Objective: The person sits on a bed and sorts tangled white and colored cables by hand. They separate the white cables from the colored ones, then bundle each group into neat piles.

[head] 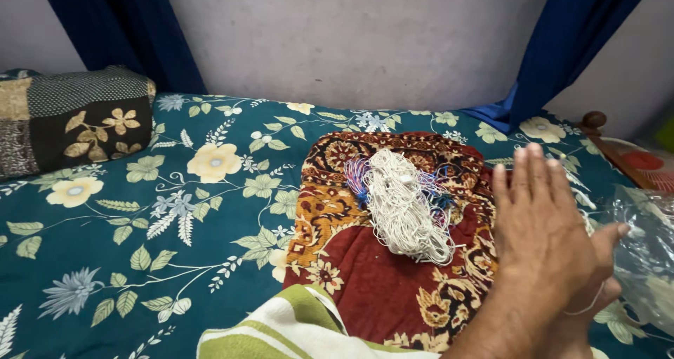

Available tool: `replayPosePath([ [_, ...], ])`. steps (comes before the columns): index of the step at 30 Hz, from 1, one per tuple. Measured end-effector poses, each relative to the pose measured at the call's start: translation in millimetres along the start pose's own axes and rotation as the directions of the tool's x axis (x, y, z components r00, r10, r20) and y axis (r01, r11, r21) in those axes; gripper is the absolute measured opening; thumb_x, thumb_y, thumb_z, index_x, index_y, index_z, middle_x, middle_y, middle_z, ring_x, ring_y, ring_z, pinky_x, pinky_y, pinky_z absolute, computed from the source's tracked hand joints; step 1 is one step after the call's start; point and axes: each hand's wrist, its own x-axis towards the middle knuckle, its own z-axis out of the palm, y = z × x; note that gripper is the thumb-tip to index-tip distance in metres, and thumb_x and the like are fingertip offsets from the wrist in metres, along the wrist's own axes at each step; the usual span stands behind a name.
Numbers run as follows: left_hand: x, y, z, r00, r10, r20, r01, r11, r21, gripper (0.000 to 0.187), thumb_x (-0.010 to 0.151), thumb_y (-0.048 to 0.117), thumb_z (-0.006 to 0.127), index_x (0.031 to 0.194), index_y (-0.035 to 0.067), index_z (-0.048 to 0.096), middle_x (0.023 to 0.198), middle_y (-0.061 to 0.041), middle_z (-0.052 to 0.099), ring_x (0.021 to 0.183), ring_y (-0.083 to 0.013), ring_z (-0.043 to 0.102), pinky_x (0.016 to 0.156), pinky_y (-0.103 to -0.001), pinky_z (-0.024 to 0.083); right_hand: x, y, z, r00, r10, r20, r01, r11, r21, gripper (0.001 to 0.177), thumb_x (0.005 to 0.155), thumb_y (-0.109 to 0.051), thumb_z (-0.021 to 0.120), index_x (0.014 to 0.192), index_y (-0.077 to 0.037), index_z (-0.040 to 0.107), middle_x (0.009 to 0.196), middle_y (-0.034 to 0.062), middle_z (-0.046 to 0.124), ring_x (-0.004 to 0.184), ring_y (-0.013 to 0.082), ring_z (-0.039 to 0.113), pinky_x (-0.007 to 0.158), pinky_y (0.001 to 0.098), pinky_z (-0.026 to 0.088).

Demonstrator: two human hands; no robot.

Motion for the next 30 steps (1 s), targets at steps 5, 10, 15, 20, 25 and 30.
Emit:
replayPosePath([
  [5, -4, 3, 1, 0.997, 0.002, 0.071, -0.009, 0.994, 0.106, 0.102, 0.09, 0.069, 0.043, 0.154, -0.007, 0.019, 0.166, -0.026, 0.009, 0.158, -0.0352, -0.001, 0.124, -0.05, -0.006, 8, -3, -3, 1.0, -0.006, -0.005, 0.006, 1.0, -0.005, 0.074, 0.112, -0.048, 0.029, 0.156, 0.011, 0.039, 0.155, 0.0305, 0.05, 0.145, 0.0455, 0.048, 0.124, 0.0561, 0.036],
  [10, -7, 2, 4, 0.998, -0.008, 0.065, 0.003, 0.997, 0.073, 0.103, 0.09, 0.068, 0.047, 0.154, -0.008, 0.02, 0.167, -0.027, 0.009, 0.159, -0.0356, -0.001, 0.125, -0.05, -0.007, 12, -8, -9, 1.0, -0.026, -0.013, 0.026, 0.999, -0.045, 0.071, 0.113, -0.046, 0.029, 0.155, 0.011, 0.039, 0.153, 0.029, 0.051, 0.144, 0.0432, 0.049, 0.124, 0.0545, 0.037],
  [15, -5, -5, 6, 1.0, -0.011, 0.001, 0.011, 0.994, -0.105, 0.104, 0.094, 0.068, 0.048, 0.156, -0.012, 0.021, 0.167, -0.031, 0.01, 0.16, -0.0396, 0.0, 0.126, -0.052, -0.005, 8, -9, -22, 0.999, -0.04, -0.025, 0.037, 0.994, -0.098, 0.068, 0.114, -0.044, 0.029, 0.154, 0.011, 0.039, 0.152, 0.0274, 0.051, 0.143, 0.0409, 0.05, 0.124, 0.0529, 0.038],
  [20, -5, -16, -5, 0.926, -0.247, 0.287, 0.375, 0.504, -0.778, 0.101, 0.093, 0.066, 0.046, 0.155, -0.011, 0.027, 0.165, -0.035, 0.015, 0.156, -0.0429, 0.014, 0.125, -0.044, 0.019, 11, -21, -14, 0.997, -0.072, -0.014, 0.066, 0.966, -0.25, 0.065, 0.116, -0.042, 0.029, 0.153, 0.011, 0.039, 0.151, 0.0259, 0.052, 0.143, 0.0386, 0.051, 0.124, 0.0513, 0.039],
  [25, -5, -34, -12, 0.908, -0.181, 0.378, 0.276, -0.421, -0.864, 0.098, 0.098, 0.071, 0.026, 0.16, -0.006, 0.024, 0.165, -0.023, 0.031, 0.151, -0.0296, 0.033, 0.124, -0.038, 0.026, 10, -16, 18, 0.973, -0.2, -0.112, 0.079, 0.751, -0.656, 0.076, 0.109, -0.049, 0.027, 0.155, 0.01, 0.038, 0.154, 0.0238, 0.052, 0.145, 0.0368, 0.051, 0.124, 0.0484, 0.038],
  [30, -14, -47, -11, 0.918, -0.185, 0.351, 0.131, -0.695, -0.708, 0.102, 0.098, 0.074, 0.021, 0.158, -0.009, 0.027, 0.159, -0.023, 0.043, 0.145, -0.0289, 0.046, 0.12, -0.038, 0.036, 3, 2, 43, 0.985, 0.047, 0.167, -0.081, 0.976, 0.202, 0.101, 0.106, -0.066, 0.024, 0.151, 0.024, 0.029, 0.153, 0.0469, 0.036, 0.14, 0.0607, 0.036, 0.118, 0.0661, 0.027],
])
